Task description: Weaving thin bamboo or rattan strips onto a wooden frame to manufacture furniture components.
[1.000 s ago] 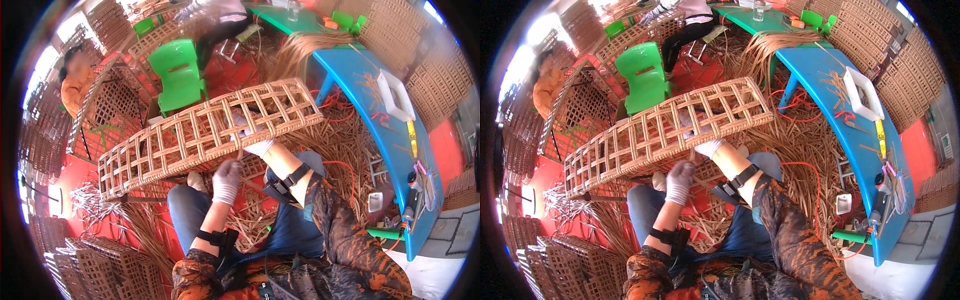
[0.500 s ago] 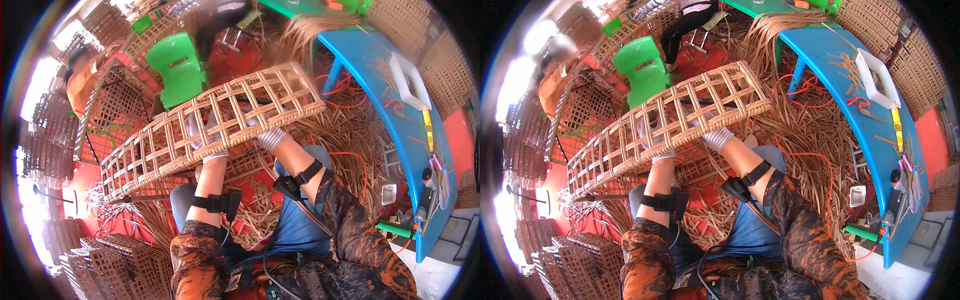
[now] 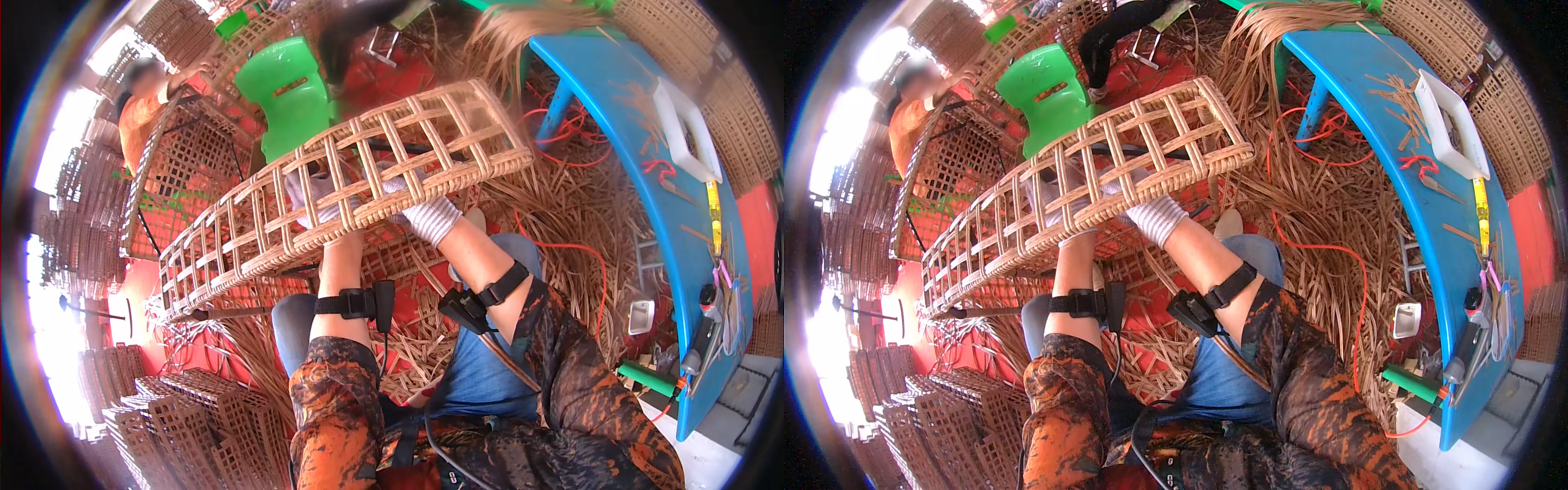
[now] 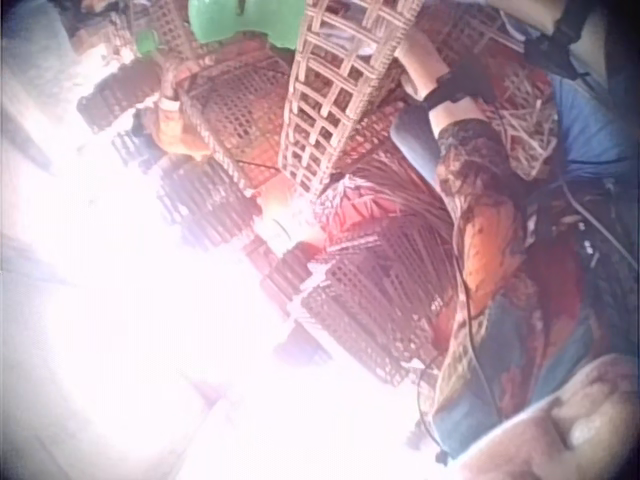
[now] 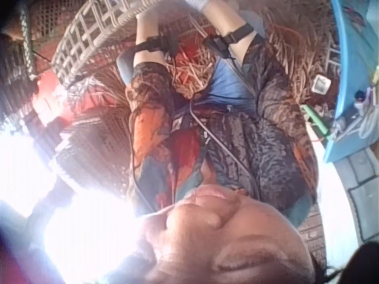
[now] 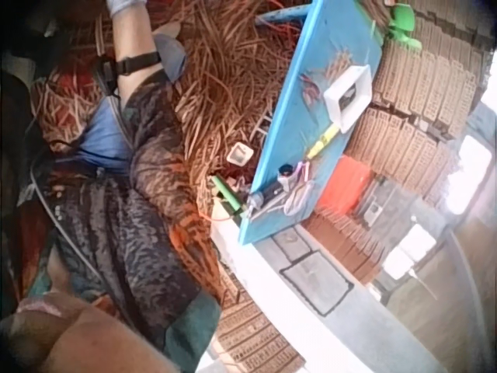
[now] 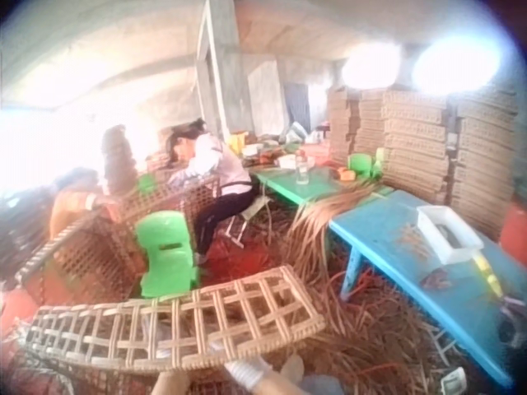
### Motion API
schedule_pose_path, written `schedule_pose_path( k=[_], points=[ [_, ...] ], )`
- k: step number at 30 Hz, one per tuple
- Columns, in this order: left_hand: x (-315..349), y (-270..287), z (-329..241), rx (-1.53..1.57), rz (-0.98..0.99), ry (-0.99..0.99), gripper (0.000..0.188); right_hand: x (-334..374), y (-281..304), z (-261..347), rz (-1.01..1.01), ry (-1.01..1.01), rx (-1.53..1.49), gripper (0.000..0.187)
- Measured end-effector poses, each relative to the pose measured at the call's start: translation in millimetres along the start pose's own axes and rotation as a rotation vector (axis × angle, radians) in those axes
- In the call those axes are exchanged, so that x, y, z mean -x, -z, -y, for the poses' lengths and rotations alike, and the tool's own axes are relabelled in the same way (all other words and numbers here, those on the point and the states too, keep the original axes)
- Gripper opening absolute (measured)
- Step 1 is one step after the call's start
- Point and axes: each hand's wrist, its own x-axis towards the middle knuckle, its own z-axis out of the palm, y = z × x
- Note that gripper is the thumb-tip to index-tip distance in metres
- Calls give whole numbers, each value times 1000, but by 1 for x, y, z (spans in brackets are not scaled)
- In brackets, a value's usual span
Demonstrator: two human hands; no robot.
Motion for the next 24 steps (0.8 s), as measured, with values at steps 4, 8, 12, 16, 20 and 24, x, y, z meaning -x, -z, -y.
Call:
schedule_pose_path(
  k=[4, 8, 12, 16, 20, 24],
  points=[
    [4, 2, 1, 18, -1, 14, 24, -3, -3, -4, -3, -26, -67, 28],
    [9, -15, -6, 78, 25, 37, 25, -2, 13, -5, -34, -66, -102, 28],
    [7, 3, -1, 48, 6, 42, 26, -11, -5, -9, 1, -81, -208, 28],
    [9, -2, -6, 86, 19, 62, 27, -13, 1, -9, -13, -117, -267, 28],
    [12, -3, -5, 115, 30, 82, 28, -15, 0, -13, -22, -160, -352, 28],
    [10, 4, -7, 130, 36, 95, 28, -20, -4, -13, -15, -188, -439, 28]
  ],
)
